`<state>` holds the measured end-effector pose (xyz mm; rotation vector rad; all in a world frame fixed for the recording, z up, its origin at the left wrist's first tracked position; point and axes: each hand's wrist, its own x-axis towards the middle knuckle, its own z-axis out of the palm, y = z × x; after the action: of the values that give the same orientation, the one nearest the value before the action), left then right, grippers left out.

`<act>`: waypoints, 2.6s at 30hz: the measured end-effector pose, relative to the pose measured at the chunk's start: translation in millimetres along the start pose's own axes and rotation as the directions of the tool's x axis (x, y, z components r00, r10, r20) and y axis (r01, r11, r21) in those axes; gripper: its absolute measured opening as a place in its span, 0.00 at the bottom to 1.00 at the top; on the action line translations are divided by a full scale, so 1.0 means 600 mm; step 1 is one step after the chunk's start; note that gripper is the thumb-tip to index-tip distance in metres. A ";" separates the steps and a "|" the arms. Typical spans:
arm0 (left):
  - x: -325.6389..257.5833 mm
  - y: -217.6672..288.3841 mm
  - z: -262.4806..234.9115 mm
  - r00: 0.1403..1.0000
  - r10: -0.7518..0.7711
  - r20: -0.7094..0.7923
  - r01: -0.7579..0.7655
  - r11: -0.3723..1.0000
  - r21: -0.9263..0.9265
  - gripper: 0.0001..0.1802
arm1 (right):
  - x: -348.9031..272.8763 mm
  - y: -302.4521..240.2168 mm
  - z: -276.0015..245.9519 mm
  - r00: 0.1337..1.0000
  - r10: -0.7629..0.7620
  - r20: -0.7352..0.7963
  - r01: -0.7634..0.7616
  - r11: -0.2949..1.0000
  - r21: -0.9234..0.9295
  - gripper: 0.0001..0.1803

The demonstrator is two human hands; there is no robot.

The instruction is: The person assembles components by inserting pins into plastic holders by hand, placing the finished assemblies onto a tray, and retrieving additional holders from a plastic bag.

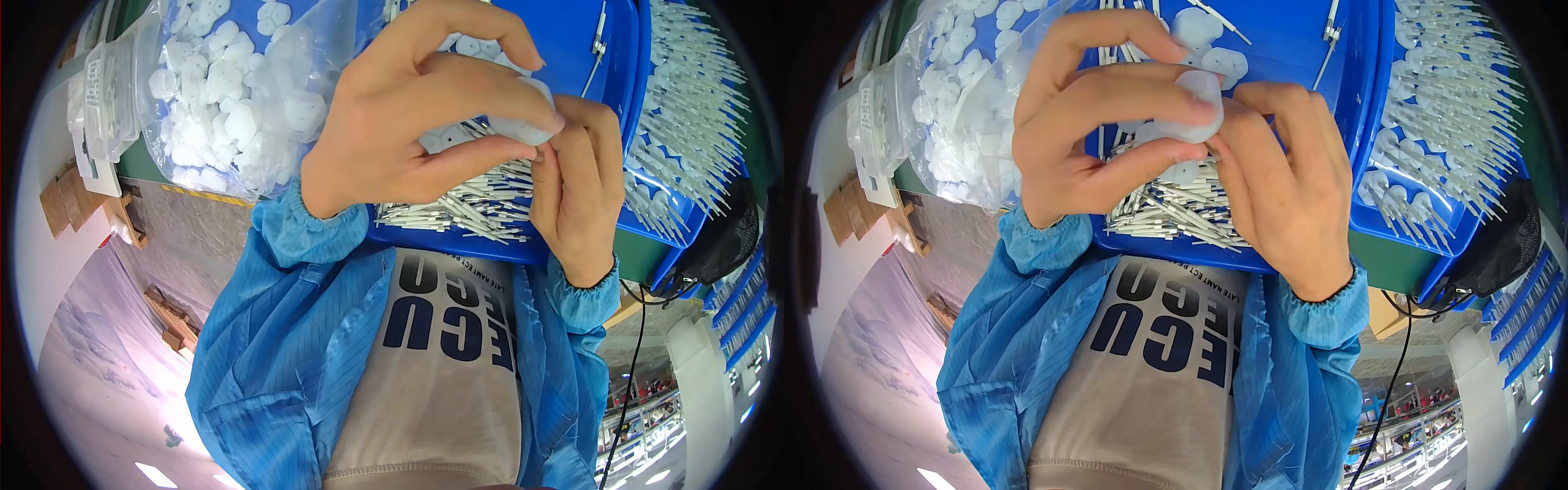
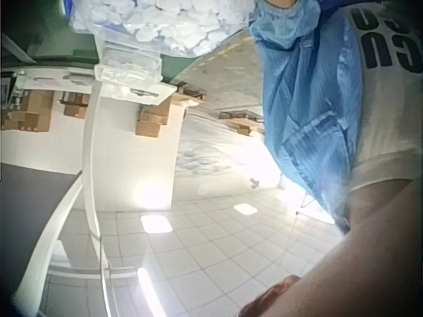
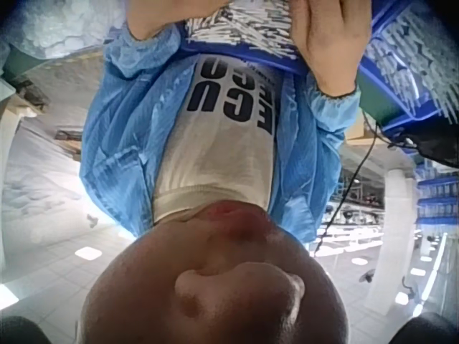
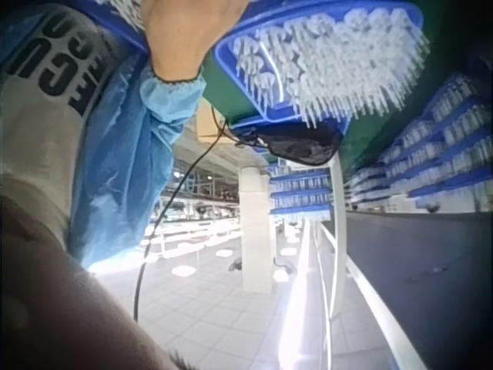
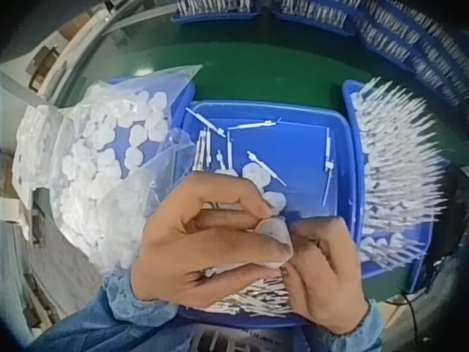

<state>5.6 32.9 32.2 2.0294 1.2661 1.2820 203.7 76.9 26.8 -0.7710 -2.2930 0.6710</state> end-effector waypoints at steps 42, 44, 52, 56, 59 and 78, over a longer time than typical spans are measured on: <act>-0.046 -0.029 0.043 0.818 -0.553 -0.158 0.341 0.687 -0.641 0.15 | -0.020 0.001 -0.007 0.958 0.266 0.105 -0.218 0.918 -0.331 0.12; -0.044 -0.029 0.041 0.843 -0.523 -0.120 0.333 0.685 -0.648 0.15 | -0.024 0.012 0.007 0.968 0.220 0.123 -0.160 0.913 -0.374 0.11; -0.038 -0.023 0.044 0.814 -0.570 -0.114 0.355 0.643 -0.679 0.15 | -0.003 -0.039 0.001 0.857 0.499 0.127 -0.514 0.832 0.206 0.14; -0.043 -0.029 0.042 0.838 -0.535 -0.106 0.340 0.664 -0.666 0.15 | 0.000 -0.035 0.019 0.908 0.415 0.063 -0.420 0.898 0.131 0.09; -0.042 -0.023 0.041 0.835 -0.544 -0.083 0.344 0.634 -0.693 0.15 | -0.002 -0.033 0.026 0.936 0.351 -0.028 -0.351 0.936 0.031 0.06; -0.036 -0.001 0.045 0.855 -0.511 -0.091 0.360 0.711 -0.604 0.12 | 0.006 -0.033 0.003 0.912 0.377 0.161 -0.403 0.895 0.192 0.03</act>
<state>25.4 17.5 8.5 1.0807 1.1828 1.4754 193.1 64.7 39.2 -1.1229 -2.1316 1.1631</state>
